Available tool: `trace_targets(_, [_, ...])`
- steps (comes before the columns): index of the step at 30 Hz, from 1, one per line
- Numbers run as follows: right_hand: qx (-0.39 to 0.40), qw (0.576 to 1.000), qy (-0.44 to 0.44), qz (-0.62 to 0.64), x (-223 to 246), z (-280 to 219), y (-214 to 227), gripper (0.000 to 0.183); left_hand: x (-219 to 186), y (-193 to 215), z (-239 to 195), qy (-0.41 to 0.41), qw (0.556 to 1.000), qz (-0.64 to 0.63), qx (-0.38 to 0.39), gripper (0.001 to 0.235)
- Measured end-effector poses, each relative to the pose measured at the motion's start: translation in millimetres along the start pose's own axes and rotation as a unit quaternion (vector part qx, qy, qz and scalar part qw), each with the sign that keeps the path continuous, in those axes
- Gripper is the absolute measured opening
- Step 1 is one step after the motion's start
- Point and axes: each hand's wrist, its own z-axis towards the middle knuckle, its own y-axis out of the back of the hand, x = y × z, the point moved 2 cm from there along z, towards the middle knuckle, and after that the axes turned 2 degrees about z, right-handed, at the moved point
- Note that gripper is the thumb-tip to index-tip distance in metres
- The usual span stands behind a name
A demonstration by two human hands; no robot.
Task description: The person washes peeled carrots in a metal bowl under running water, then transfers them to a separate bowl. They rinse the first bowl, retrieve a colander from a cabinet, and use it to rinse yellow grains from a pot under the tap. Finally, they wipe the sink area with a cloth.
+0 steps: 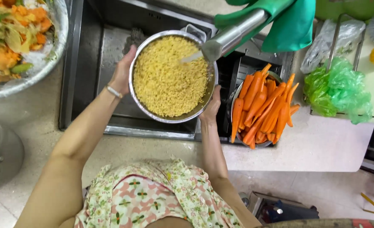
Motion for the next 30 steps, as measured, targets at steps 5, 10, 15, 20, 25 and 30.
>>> trace_targets(5, [0.016,0.984,0.143,-0.108,30.3,-35.5,-30.4,0.063,-8.0,-50.5,21.0,0.056,0.992,0.011,0.110,0.072])
trace_targets(10, [-0.022,0.992,0.103,-0.066,17.1,-40.1,5.5,0.072,8.3,-44.4,-16.7,0.035,0.995,0.037,0.090,0.068])
trace_targets(15, [0.078,0.992,0.073,-0.062,-17.1,-22.5,-15.9,0.068,6.9,15.4,-50.2,0.000,0.999,0.039,0.022,0.066])
trace_targets(20, [0.110,0.993,0.025,-0.046,-25.5,42.0,-79.7,0.060,-37.1,46.2,-51.8,-0.080,0.995,-0.067,0.004,0.060])
trace_targets(25, [0.162,0.985,0.043,-0.043,-1.0,99.4,-103.4,0.058,-67.6,48.4,-5.1,-0.153,0.986,-0.055,0.017,0.060])
trace_targets(30, [0.173,0.981,0.084,0.008,28.4,117.6,-18.9,0.049,-77.6,-2.1,38.8,-0.149,0.984,-0.041,0.084,0.061])
